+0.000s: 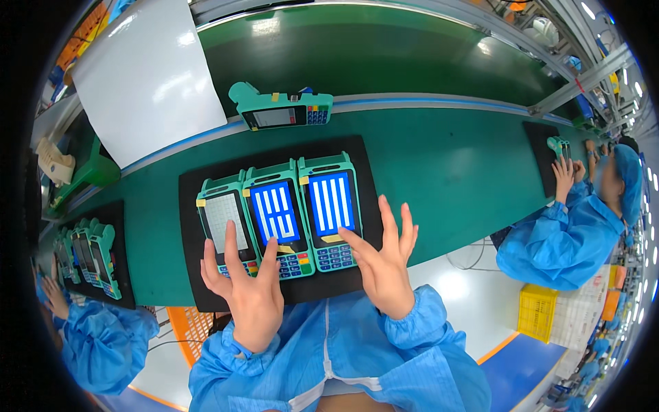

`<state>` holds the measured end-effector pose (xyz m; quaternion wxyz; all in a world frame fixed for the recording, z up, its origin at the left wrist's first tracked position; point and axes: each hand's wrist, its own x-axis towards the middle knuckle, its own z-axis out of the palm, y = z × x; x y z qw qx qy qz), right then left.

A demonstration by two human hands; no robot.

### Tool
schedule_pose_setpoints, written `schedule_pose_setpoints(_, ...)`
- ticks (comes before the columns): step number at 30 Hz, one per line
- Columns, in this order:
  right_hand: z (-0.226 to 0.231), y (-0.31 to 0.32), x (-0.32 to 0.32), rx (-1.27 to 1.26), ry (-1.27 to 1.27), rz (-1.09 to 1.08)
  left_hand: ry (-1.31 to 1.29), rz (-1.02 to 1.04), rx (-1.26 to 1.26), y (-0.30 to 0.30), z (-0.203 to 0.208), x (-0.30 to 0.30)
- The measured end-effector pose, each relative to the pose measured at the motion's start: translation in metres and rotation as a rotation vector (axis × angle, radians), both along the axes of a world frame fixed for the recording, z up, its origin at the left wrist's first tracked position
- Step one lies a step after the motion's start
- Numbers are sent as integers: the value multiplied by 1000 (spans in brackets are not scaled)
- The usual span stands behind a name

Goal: The person tests handheld payment terminals at an assembly line station by tapping and swiping their touchscreens with their fingers, moving finished devices along the workstation to test new batches.

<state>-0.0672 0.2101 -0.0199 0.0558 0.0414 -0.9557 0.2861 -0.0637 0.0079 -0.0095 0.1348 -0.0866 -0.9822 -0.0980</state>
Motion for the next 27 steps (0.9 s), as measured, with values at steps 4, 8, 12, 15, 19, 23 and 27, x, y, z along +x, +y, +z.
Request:
schedule_pose_setpoints(4, -1, 0, -18, -12, 83, -65, 10, 17, 26, 4, 2, -19)
schedule_pose_setpoints(8, 1, -12, -28, -13, 110, -66, 50, -21, 111, 18, 0, -31)
schedule_pose_setpoints(12, 1, -31, -31, 48, 84, 5, 62, -56, 161, 29, -5, -36)
schedule_pose_setpoints(15, 1, -23, -32, 31, 118, -29, 47, -9, 129, 18, -1, -33)
schedule_pose_setpoints(19, -2, -2, -26, 0, 144, -101, 64, 60, 111, -5, 1, -27)
schedule_pose_setpoints(23, -4, 3, -23, -57, 163, -80, 64, 76, 175, -19, 0, -28)
schedule_pose_setpoints(27, 1, -2, -12, 1, 117, 4, 112, 200, 165, -42, 1, -28)
